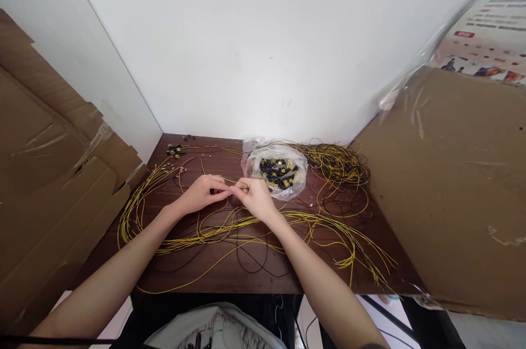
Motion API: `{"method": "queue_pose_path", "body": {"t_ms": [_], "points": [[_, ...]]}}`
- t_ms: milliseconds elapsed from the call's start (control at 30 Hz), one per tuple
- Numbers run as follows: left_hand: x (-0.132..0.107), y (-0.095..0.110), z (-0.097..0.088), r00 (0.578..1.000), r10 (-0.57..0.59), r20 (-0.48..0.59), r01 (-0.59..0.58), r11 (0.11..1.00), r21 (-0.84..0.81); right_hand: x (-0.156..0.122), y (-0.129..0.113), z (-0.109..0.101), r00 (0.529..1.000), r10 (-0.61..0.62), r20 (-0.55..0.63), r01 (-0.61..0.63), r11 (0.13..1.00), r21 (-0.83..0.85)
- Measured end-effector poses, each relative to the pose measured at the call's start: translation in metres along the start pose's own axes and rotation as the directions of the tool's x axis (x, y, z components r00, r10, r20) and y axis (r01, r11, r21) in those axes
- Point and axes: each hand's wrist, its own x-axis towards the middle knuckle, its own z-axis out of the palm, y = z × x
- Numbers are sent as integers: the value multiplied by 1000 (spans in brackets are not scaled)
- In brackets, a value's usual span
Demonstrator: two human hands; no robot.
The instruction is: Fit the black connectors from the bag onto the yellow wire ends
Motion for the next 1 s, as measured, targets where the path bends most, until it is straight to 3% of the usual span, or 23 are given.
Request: {"method": "queue_pose_path", "body": {"t_ms": [67, 200, 300, 400, 500, 633, 733, 800, 900, 933, 1000], "points": [[0, 0, 0, 1000, 5, -2, -5, 1000, 8, 3, -3, -4, 998, 50, -45, -36, 963, 268], [0, -1, -1, 1000, -9, 5, 9, 1000, -18, 7, -7, -28, 961, 229, -155, -75, 757, 649], [0, -2, 0, 1000, -24, 8, 24, 999, -42, 8, -7, -52, 907, 252, -338, 116, 620, 776], [0, -2, 0, 1000, -29, 1, 29, 998, -56, 7, -5, -67, 853, 293, -433, 224, 543, 809], [0, -3, 0, 1000, -24, -2, 24, 998, -63, 5, -6, -66, 876, 304, -375, 171, 529, 831], [0, -3, 1, 1000, -18, 1, 18, 998, -57, 3, -12, -54, 958, 257, -127, -13, 483, 875], [0, -3, 0, 1000, -14, 3, 14, 999, -47, 2, -13, -39, 977, 212, 28, -139, 531, 836], [0, -2, -1, 1000, -10, 5, 10, 999, -45, 1, -10, -29, 977, 208, 43, -174, 666, 726], [0, -1, -1, 1000, -1, 6, 2, 999, -44, -1, -5, -16, 991, 118, -58, -95, 946, 309], [0, -1, -1, 1000, 0, 5, 0, 999, -44, -2, -4, -13, 996, 72, -61, -63, 989, 131], [0, -2, -1, 1000, 2, 5, -1, 999, -50, -4, -2, -9, 1000, 17, -4, -18, 987, -160]]}}
